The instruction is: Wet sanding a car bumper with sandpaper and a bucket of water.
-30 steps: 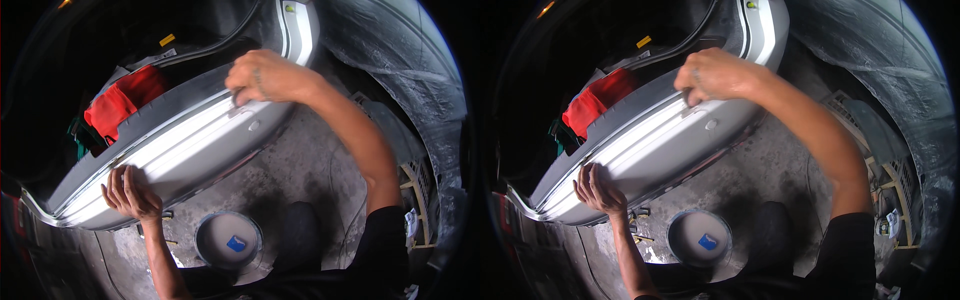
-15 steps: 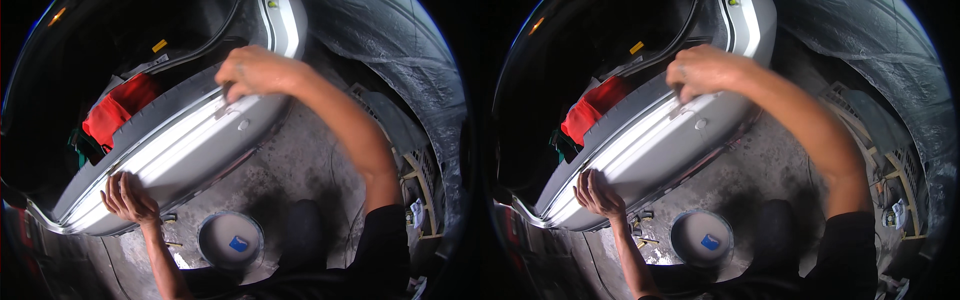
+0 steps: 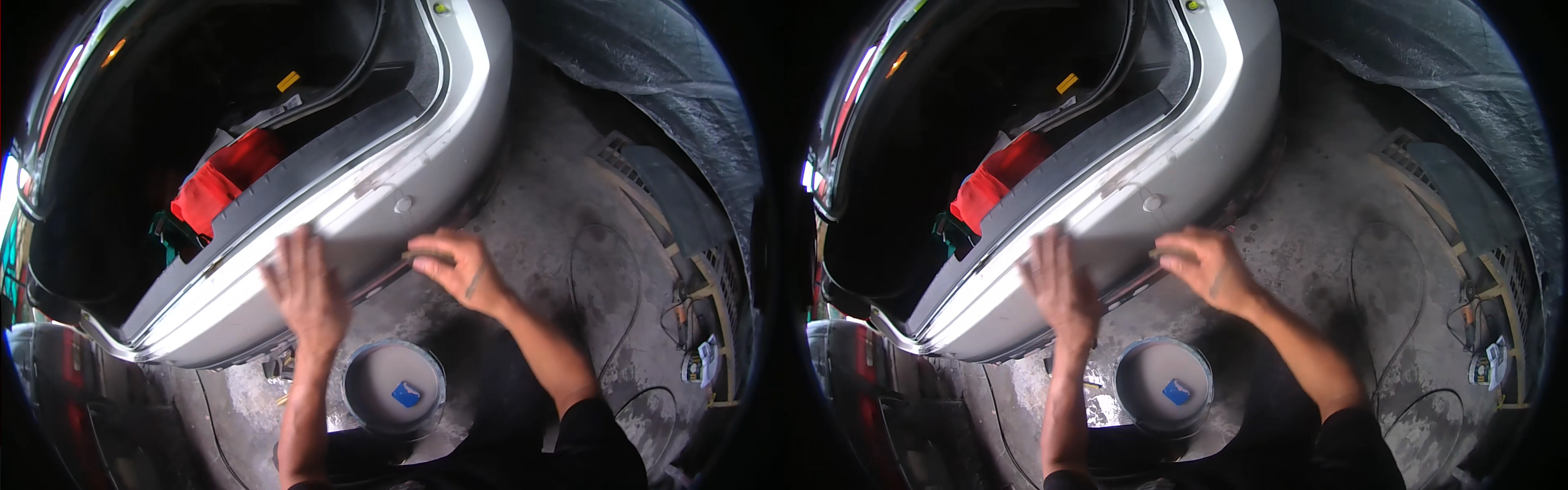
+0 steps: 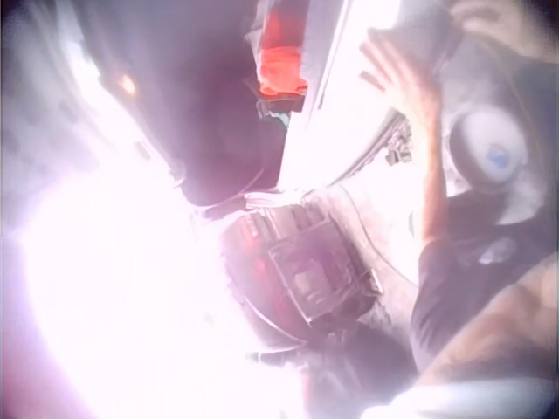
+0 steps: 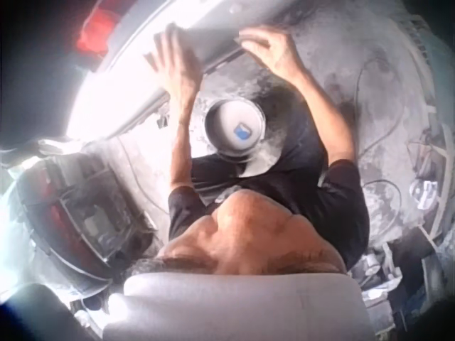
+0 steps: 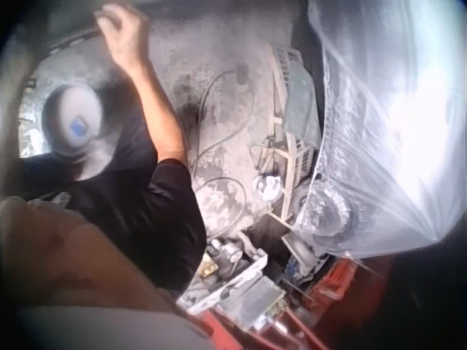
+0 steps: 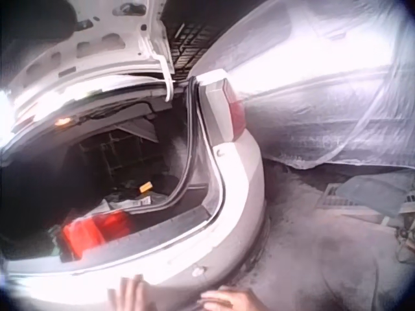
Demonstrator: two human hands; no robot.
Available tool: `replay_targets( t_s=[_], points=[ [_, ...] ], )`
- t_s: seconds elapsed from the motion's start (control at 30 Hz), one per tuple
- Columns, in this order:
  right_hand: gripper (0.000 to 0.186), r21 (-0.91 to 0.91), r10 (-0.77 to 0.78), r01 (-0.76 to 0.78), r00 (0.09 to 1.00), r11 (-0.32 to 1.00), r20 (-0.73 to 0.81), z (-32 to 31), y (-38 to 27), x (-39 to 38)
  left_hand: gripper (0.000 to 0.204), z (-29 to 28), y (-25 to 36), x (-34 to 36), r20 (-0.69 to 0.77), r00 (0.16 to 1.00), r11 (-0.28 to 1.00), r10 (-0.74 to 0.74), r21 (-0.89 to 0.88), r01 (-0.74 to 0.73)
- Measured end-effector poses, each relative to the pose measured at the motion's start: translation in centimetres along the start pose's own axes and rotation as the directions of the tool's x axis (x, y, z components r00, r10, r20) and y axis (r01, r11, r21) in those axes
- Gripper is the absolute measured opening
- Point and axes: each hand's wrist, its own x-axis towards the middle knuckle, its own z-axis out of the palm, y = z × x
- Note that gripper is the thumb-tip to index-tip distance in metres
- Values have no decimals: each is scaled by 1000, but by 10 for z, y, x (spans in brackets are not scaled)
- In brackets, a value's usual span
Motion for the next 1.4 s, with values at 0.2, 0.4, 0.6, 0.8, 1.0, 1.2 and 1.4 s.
replay_targets(
  t_s=[0.2, 0.4, 0.6, 0.8, 1.0, 1.2, 1.4],
  points=[
    [22, 207, 217, -234, 971, 950, 102, 86, 78, -95, 71, 27, 89, 88, 122, 984, 991, 131, -47, -126],
    [25, 53, 216, -236, 943, 970, 253, 106, 86, -131, 66, 38, 103, 110, 81, 979, 977, 188, -120, -178],
    [27, 146, 287, -327, 927, 934, 242, 111, 99, -148, 65, -16, 33, 40, 143, 989, 993, 37, 102, -52],
    [25, 147, 287, -311, 944, 939, 162, 112, 93, -139, 73, 6, 67, 53, 99, 995, 999, -17, 34, 13],
    [29, 247, 411, -413, 910, 876, 64, 110, 95, -148, 60, 18, 95, 82, 63, 968, 917, 244, -341, -209],
    [23, 520, 556, -490, 831, 699, 35, 97, 108, -141, 49, 13, 59, -77, 467, 867, 809, -175, -433, 396],
    [22, 565, 498, -599, 796, 568, 344, 124, 133, -163, 24, 54, 73, -210, 881, 303, -239, -364, -403, 884]
  ],
)
